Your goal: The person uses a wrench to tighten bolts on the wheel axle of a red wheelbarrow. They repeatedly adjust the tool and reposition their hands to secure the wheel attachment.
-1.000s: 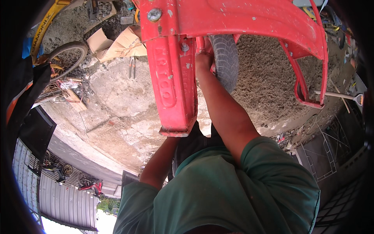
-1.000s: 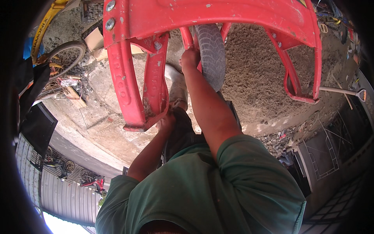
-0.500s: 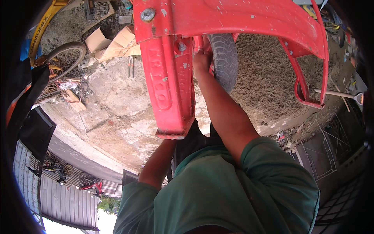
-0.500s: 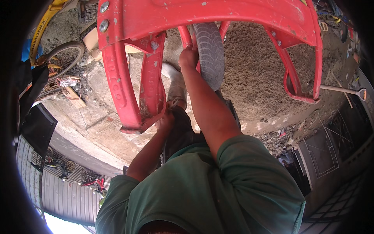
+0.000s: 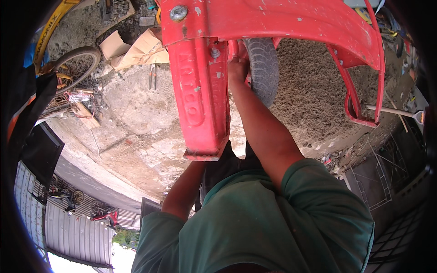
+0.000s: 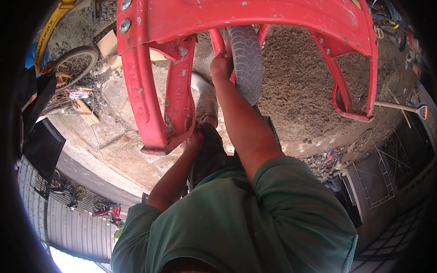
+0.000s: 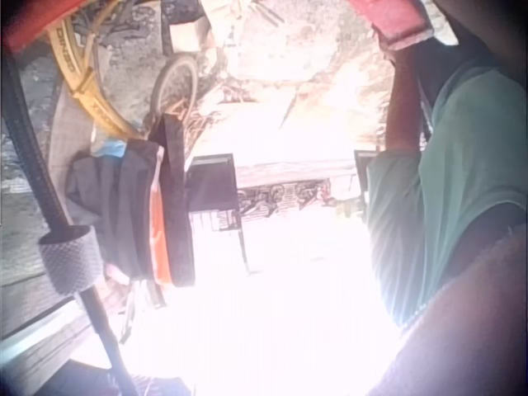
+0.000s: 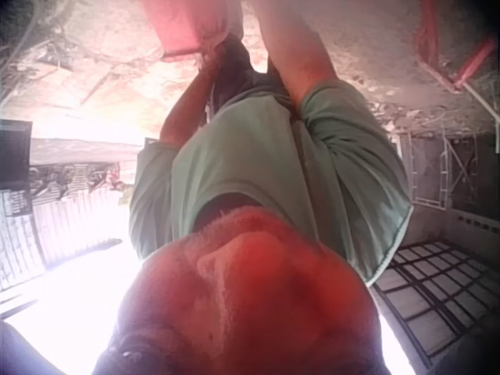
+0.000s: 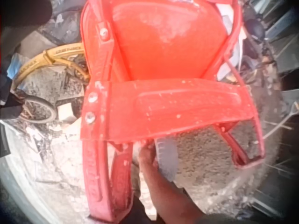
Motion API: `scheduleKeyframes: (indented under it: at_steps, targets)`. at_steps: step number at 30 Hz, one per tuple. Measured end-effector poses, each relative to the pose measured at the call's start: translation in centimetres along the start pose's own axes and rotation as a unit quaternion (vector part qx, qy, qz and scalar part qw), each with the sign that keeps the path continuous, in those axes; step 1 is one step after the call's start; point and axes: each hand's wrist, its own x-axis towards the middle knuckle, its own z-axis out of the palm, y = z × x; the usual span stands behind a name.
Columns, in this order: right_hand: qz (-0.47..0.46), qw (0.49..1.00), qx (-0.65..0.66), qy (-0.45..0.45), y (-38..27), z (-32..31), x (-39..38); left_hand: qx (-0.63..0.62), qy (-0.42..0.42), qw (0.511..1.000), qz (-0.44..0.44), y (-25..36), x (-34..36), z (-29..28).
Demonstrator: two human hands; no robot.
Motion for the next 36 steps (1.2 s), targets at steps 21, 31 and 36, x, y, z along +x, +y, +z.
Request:
scheduleKeyframes:
  at_steps: [21,31,36]
  targets:
    - [-0.08,0.991,0.097,0.043,-4.0,-3.1,-1.8,0.005,0.032,0.999,0.003,0.7,0.1,-0.2]
    - [0.031,0.998,0.057,-0.007,-0.6,-0.5,-1.4,-0.042,0.042,0.998,0.038,-1.3,0.4,1.8]
    - [0.007,0.986,0.159,0.058,2.4,1.2,0.2,-0.026,0.035,0.999,0.026,-0.4,0.7,1.5]
